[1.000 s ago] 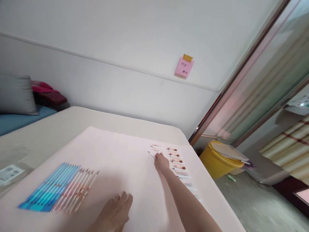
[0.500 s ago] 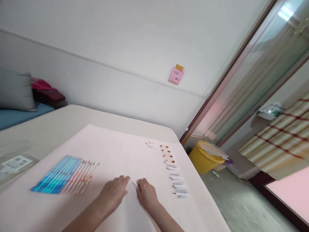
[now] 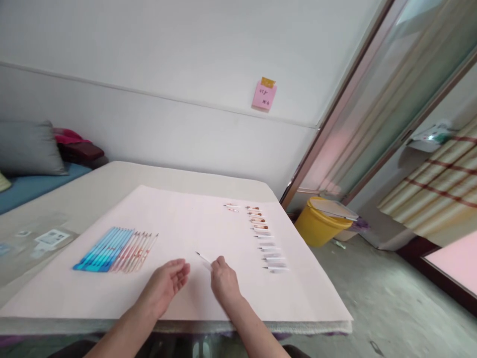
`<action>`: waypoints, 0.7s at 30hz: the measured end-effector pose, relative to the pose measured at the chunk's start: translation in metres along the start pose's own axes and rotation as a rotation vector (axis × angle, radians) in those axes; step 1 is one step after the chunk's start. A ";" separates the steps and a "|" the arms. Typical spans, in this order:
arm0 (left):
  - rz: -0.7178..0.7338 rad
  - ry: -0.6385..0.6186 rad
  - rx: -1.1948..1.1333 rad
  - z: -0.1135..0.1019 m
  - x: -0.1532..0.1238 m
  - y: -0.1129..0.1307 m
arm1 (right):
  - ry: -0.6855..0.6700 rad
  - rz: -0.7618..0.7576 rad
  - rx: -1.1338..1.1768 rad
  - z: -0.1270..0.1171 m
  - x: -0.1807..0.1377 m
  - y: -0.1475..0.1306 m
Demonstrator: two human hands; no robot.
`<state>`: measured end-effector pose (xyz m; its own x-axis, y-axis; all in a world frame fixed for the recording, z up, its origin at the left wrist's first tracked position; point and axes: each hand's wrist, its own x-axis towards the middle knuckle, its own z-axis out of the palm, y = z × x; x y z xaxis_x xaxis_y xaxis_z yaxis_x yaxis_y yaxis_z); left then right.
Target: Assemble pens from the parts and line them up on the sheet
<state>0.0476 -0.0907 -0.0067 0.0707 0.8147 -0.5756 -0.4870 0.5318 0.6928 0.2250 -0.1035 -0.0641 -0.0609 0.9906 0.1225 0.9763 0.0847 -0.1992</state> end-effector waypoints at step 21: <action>0.018 0.030 -0.332 0.007 0.044 -0.009 | -0.129 0.188 0.042 0.004 0.022 0.005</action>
<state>0.0611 -0.0579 -0.0352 0.0361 0.8132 -0.5808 -0.7457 0.4089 0.5261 0.2281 -0.0811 -0.0667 0.0929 0.9947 -0.0450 0.9636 -0.1012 -0.2476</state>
